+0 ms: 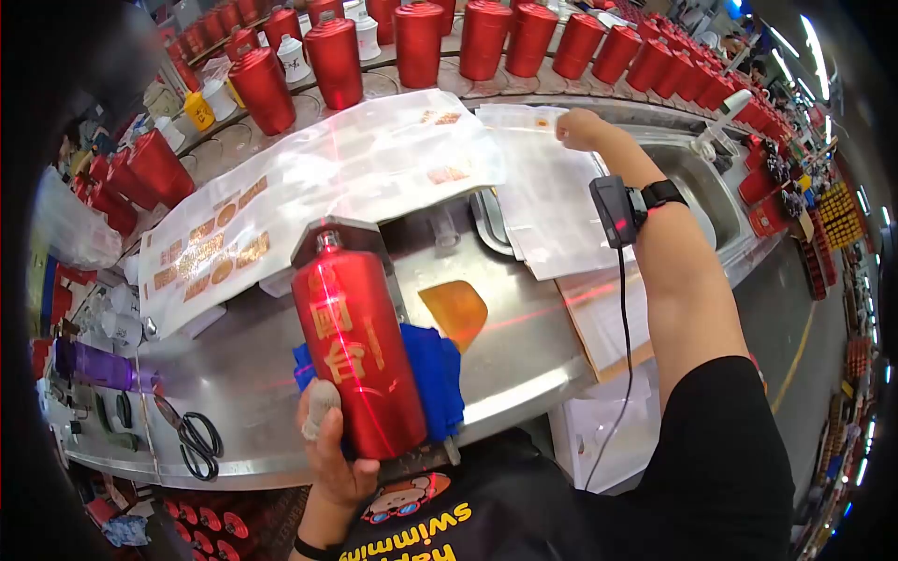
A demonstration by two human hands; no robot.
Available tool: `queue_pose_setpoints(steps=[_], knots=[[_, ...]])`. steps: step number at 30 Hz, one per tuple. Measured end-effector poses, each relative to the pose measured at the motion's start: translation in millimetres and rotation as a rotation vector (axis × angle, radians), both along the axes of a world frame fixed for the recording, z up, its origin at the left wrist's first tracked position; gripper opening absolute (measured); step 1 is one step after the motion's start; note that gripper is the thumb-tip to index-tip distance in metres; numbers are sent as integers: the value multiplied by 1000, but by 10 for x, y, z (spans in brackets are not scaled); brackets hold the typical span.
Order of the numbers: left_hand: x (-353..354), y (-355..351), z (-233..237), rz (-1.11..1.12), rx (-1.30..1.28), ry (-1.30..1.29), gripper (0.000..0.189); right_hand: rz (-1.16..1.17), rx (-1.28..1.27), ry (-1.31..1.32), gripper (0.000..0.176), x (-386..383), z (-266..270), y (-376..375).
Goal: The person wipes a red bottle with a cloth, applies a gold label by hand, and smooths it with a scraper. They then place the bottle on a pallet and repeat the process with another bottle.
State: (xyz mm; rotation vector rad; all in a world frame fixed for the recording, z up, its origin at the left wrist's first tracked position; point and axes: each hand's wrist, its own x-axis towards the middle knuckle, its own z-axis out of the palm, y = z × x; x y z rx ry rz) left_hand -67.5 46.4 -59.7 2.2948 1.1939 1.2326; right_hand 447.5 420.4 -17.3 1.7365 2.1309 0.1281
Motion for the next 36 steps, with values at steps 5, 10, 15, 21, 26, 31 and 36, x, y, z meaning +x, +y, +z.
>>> queue_pose_setpoints(steps=[5,10,15,21,26,31,36], knots=[[-111,-90,-204,-20,-59,-48,71,-124,252,205,30,662,-313,134],[-168,-97,-220,-103,-71,-28,76,-171,259,372,36,656,-255,1],[-160,-99,-162,-94,-59,14,80,-226,224,376,33,562,-223,14],[-148,-85,-182,-108,-59,-9,79,-353,132,366,25,599,-302,83],[-144,-85,-169,-115,-60,-8,77,-699,53,569,21,266,-6,-121],[-79,-38,-108,-86,-13,-15,77,-614,98,608,24,321,-89,-130],[-106,-81,-200,-111,-71,-101,79,-441,172,517,28,525,-295,6]])
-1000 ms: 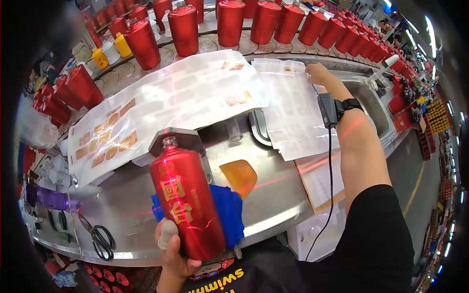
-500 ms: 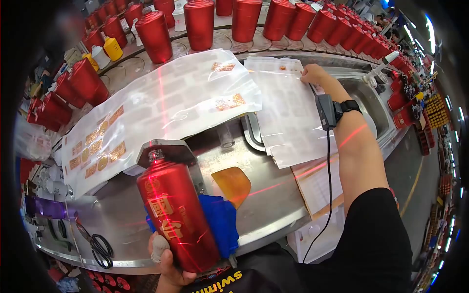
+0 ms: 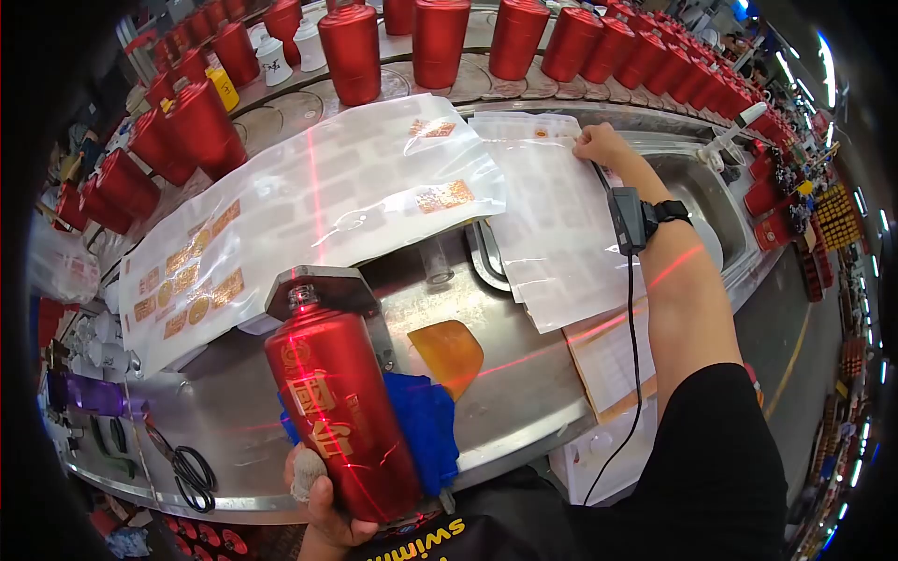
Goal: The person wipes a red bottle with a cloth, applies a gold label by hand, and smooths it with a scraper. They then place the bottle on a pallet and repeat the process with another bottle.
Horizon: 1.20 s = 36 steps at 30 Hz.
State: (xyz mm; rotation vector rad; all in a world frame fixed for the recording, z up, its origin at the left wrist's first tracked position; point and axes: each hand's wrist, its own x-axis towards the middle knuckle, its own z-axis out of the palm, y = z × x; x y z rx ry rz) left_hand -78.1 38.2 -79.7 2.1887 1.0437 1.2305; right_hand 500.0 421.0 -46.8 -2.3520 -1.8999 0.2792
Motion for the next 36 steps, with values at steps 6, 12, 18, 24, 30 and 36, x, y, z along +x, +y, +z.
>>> queue_pose_setpoints(steps=[6,12,18,24,30,36], knots=[[-1,3,57,39,51,98,82,128,183,-122,15,-177,36,-30],[-20,-3,38,25,14,83,82,219,173,108,21,-139,109,-22],[-19,-6,6,73,19,108,81,462,280,523,15,-356,560,-670],[20,58,116,118,80,206,82,808,-21,328,9,-548,853,-1831],[58,95,182,124,65,193,80,468,45,186,19,-546,711,-1843],[188,180,331,135,133,163,78,582,97,-86,28,-632,499,-1425]])
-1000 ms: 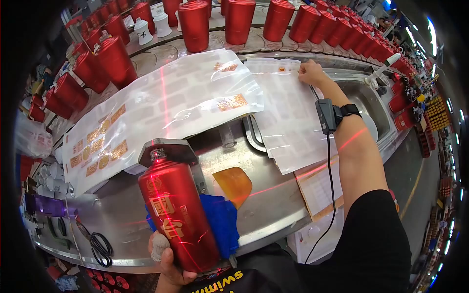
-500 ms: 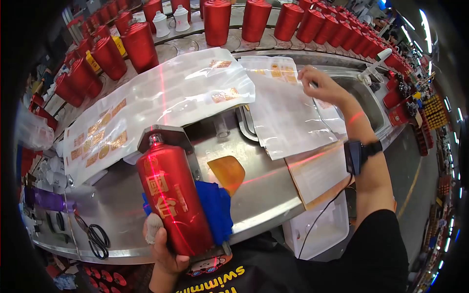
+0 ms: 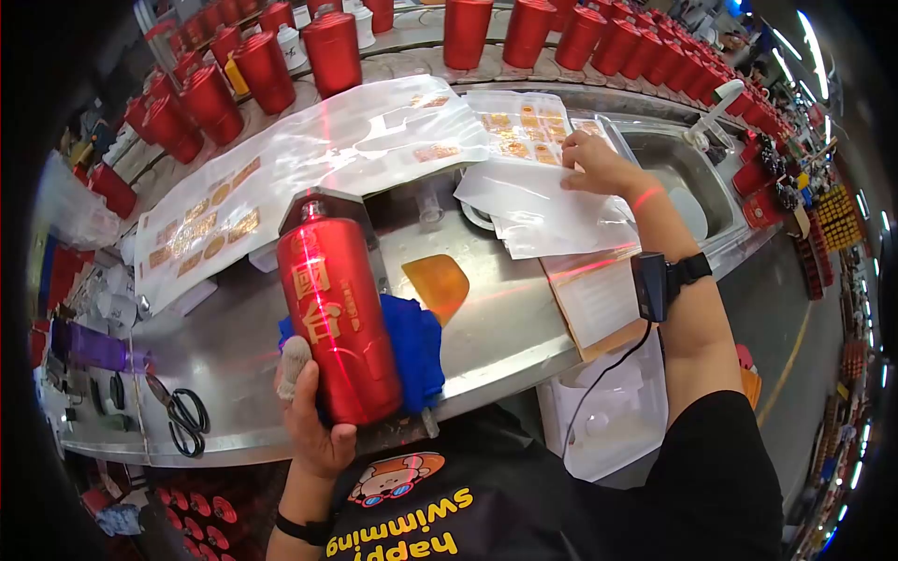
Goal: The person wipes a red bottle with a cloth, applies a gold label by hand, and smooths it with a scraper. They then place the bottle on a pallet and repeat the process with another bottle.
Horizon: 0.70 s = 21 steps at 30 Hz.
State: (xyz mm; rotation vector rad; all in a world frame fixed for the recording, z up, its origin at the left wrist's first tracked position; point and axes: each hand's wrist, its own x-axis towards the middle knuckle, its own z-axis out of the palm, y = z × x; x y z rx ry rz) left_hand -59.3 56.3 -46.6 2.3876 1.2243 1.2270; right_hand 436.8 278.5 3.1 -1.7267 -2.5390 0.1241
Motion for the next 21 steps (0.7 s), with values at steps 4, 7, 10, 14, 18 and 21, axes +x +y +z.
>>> queue_pose_setpoints(steps=[4,7,10,14,18,21], knots=[[4,0,-6,0,2,-2,76,13,21,250,21,-43,385,-175],[18,8,-8,-3,18,-3,76,-16,18,311,21,150,691,-257],[38,18,5,4,44,-24,73,-248,-72,604,24,16,1011,-591],[86,38,12,22,68,-75,71,-399,-54,827,28,78,1034,-761],[93,38,33,15,66,-75,70,-404,-74,939,28,235,933,-940],[111,45,62,9,87,-75,69,-419,-19,1025,26,361,810,-1042]])
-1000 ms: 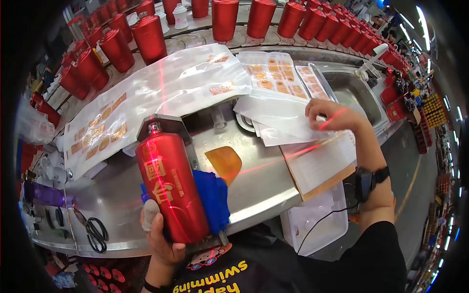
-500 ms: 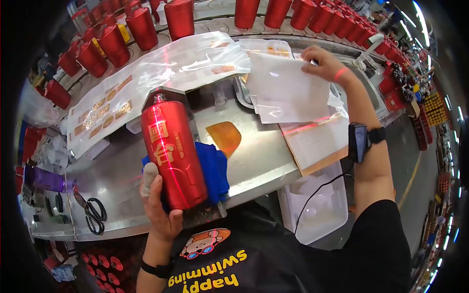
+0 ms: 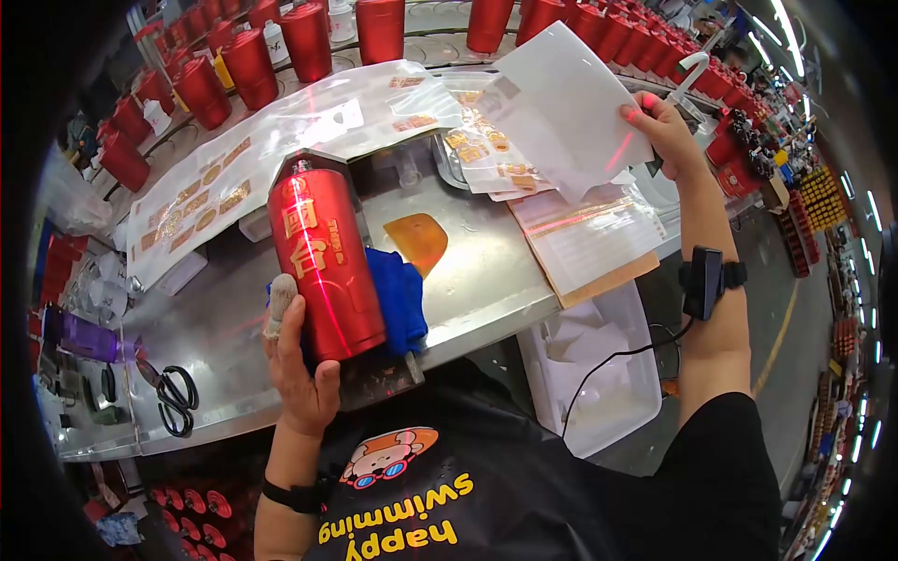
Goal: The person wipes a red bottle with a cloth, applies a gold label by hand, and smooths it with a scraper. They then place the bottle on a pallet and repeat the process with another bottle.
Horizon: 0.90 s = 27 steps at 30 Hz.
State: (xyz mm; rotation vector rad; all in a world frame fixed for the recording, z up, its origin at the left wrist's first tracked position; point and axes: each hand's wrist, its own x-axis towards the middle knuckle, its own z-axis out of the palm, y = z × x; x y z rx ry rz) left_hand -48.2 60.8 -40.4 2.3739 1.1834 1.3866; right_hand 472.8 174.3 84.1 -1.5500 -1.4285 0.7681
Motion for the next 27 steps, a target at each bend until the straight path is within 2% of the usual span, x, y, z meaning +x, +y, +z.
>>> queue_pose_setpoints(steps=[6,9,12,15,18,20,22,24,27], knots=[[18,-20,142,-37,-26,-11,61,-20,179,-6,23,50,15,-154],[-79,-12,611,-14,-19,241,47,72,190,-87,22,104,211,-220],[-16,122,1033,50,-50,267,33,94,224,-90,21,-35,371,-298],[307,401,1439,-6,49,227,29,116,252,-107,19,-76,476,-363],[698,668,1779,-94,94,385,35,142,251,-73,19,-98,572,-479],[830,825,1780,-114,85,317,38,158,268,-50,20,-202,634,-598],[1304,1171,1686,-171,121,212,41,151,281,13,20,-205,606,-813],[1612,1194,1592,-106,52,171,39,201,306,4,21,-147,584,-930],[1784,1328,1694,-477,-459,90,35,189,253,47,19,-72,520,-1169]])
